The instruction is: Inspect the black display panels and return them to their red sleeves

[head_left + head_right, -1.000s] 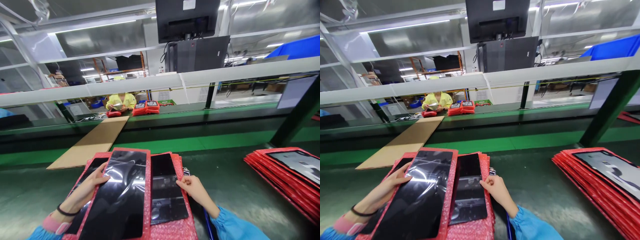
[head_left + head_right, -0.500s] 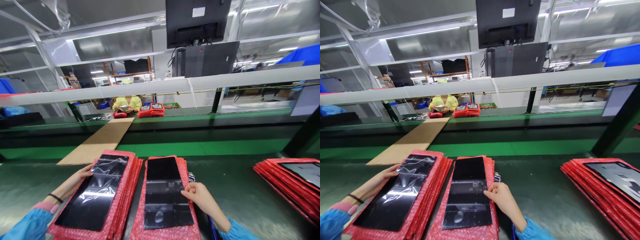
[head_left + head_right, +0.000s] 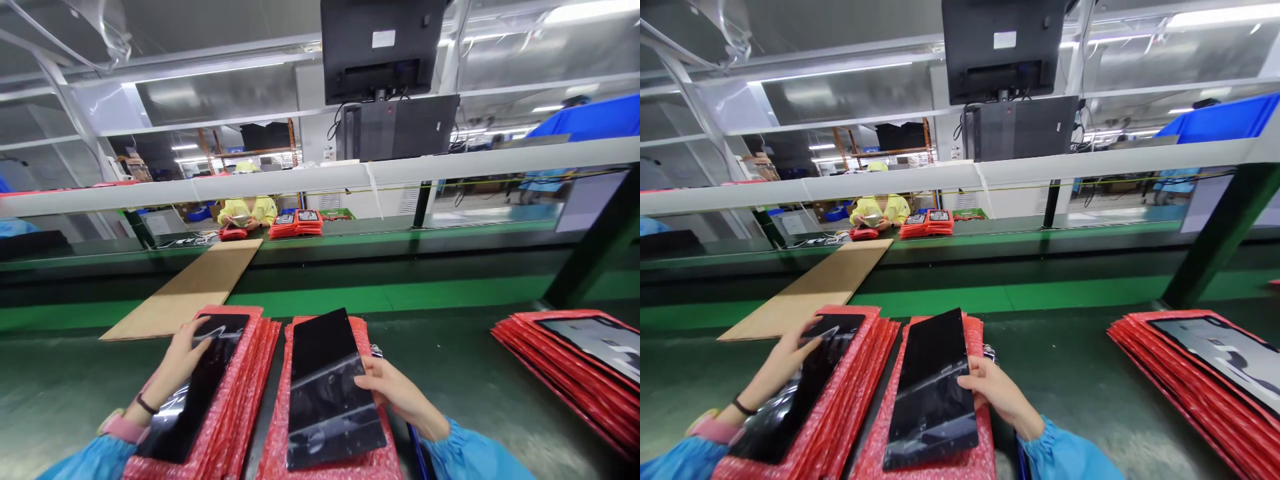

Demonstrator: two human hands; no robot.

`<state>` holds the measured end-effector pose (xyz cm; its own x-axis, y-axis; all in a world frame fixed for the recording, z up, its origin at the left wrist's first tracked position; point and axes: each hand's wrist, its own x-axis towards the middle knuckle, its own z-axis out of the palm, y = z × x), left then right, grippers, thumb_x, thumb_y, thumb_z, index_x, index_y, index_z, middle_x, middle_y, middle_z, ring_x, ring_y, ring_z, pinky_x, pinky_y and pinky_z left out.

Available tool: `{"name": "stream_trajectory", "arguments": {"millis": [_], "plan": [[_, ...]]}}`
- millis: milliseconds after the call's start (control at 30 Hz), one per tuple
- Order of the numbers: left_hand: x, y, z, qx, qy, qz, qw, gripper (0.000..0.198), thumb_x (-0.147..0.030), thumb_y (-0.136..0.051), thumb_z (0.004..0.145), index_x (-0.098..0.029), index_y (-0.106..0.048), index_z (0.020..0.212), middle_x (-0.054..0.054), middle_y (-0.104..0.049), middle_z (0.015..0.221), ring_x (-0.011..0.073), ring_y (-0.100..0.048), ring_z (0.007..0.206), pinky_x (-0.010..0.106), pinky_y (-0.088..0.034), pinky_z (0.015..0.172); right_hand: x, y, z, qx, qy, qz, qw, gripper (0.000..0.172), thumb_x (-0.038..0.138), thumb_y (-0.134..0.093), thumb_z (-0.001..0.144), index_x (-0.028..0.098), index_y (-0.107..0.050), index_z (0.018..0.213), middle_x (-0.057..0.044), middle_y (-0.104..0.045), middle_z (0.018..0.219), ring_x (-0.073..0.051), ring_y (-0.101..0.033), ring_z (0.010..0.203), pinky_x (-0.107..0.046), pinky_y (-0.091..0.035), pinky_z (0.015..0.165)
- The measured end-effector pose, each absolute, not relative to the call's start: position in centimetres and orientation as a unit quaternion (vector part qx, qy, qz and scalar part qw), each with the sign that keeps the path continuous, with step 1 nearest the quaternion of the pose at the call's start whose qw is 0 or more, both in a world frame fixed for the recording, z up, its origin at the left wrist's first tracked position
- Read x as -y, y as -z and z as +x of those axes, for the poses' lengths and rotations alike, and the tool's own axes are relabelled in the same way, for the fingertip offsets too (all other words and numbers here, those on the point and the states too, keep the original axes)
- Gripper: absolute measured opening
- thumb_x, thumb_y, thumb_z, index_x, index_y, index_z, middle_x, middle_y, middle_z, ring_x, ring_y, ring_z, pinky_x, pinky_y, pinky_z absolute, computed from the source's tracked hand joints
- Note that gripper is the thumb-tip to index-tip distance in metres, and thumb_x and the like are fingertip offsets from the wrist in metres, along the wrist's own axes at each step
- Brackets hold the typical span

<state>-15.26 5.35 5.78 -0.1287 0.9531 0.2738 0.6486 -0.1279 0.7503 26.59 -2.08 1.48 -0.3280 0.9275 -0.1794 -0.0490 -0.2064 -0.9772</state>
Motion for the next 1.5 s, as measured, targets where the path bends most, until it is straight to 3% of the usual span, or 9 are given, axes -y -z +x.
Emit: {"name": "stream_trajectory", "arguments": {"millis": [167,267,533,733,1000,1100,1233,1367,1500], "plan": [[-2.1,-6.0,-7.3,-0.535,-0.417,0.678,0.282,0.043,-0.041,-0.053,0.082,-0.016,-0.052,0.118,0.016,-0.059,0.125,0.0265,-0.055,0.117,0.043,-0.044,0.098,1.9,-1.7,25.9,0.422,-0.675,-0.413,0.443,0.038,0.033,-0.078,0.060,0.022,-0.056,0.089,0.011,-0.051,0.050,-0.006,-0.050,0.042,-0.015,-0.036,0.042],[0.6,-7.0,-4.2,-0.480,-0.419,0.707,0.306,0.040,-0.038,-0.050,0.087,-0.019,-0.051,0.123,0.014,-0.061,0.123,0.0236,-0.057,0.115,0.039,-0.046,0.096,1.9,-2.7,26.3,0.410,-0.680,-0.379,0.475,0.037,0.029,-0.078,0.060,0.019,-0.062,0.093,0.004,-0.065,0.066,-0.012,-0.063,0.059,-0.021,-0.048,0.057],[6.3,-8.3,0.1,-0.124,-0.413,0.894,0.122,0.021,-0.038,-0.048,0.090,-0.033,-0.064,0.103,-0.002,-0.075,0.092,0.0188,-0.063,0.106,0.046,-0.022,0.113,2.4,-7.6,28.2,0.420,-0.676,-0.307,0.521,0.041,0.027,-0.075,0.067,0.019,-0.065,0.106,-0.006,-0.074,0.094,-0.022,-0.070,0.081,-0.034,-0.049,0.078],[6.3,-11.1,0.4,-0.134,-0.402,0.892,0.156,0.012,-0.030,-0.052,0.090,-0.030,-0.063,0.085,-0.008,-0.074,0.077,0.0170,-0.066,0.100,0.046,-0.023,0.114,2.8,-9.8,28.0,0.434,-0.669,-0.286,0.532,0.050,0.026,-0.078,0.064,0.018,-0.063,0.110,-0.004,-0.073,0.082,-0.017,-0.067,0.063,-0.029,-0.052,0.064],[3.9,-12.9,2.7,-0.430,-0.565,0.655,0.259,0.016,-0.032,-0.062,0.082,-0.024,-0.066,0.069,0.002,-0.047,0.141,0.0244,-0.031,0.136,0.041,-0.023,0.112,3.1,-11.2,28.8,0.418,-0.620,-0.298,0.593,0.048,0.026,-0.081,0.064,0.021,-0.063,0.109,0.007,-0.060,0.052,-0.009,-0.054,0.043,-0.019,-0.044,0.044],[2.3,-13.1,4.1,-0.409,-0.617,0.531,0.412,0.015,-0.036,-0.072,0.073,-0.022,-0.067,0.068,0.005,-0.066,0.109,0.0246,-0.043,0.127,0.033,-0.032,0.105,3.1,-12.0,29.0,0.419,-0.620,-0.289,0.597,0.048,0.027,-0.082,0.061,0.021,-0.066,0.105,0.010,-0.051,0.042,-0.008,-0.048,0.036,-0.018,-0.041,0.041],[0.9,-13.2,5.4,-0.373,-0.649,0.423,0.510,0.014,-0.035,-0.068,0.075,-0.022,-0.067,0.081,0.000,-0.068,0.081,0.0189,-0.063,0.096,0.029,-0.049,0.085,3.1,-13.1,28.3,0.425,-0.626,-0.283,0.589,0.038,0.032,-0.080,0.065,0.020,-0.070,0.100,0.002,-0.068,0.060,-0.017,-0.065,0.060,-0.026,-0.052,0.064],[0.9,-13.3,6.3,-0.386,-0.707,0.322,0.497,0.017,-0.028,-0.051,0.088,-0.021,-0.066,0.092,0.003,-0.066,0.112,0.0152,-0.054,0.117,0.029,-0.037,0.104,3.7,-13.5,26.6,0.371,-0.649,-0.270,0.607,0.035,0.056,-0.067,0.072,0.026,-0.072,0.089,-0.001,-0.075,0.091,-0.024,-0.066,0.096,-0.036,-0.045,0.094],[2.0,-13.4,6.4,-0.388,-0.786,0.250,0.412,0.014,-0.027,-0.051,0.090,-0.022,-0.062,0.098,0.000,-0.060,0.114,0.0123,-0.047,0.121,0.026,-0.027,0.109,5.4,-12.7,23.9,0.351,-0.688,-0.215,0.597,0.052,0.066,-0.063,0.069,0.029,-0.065,0.105,-0.005,-0.069,0.115,-0.030,-0.059,0.112,-0.044,-0.047,0.092]]}}
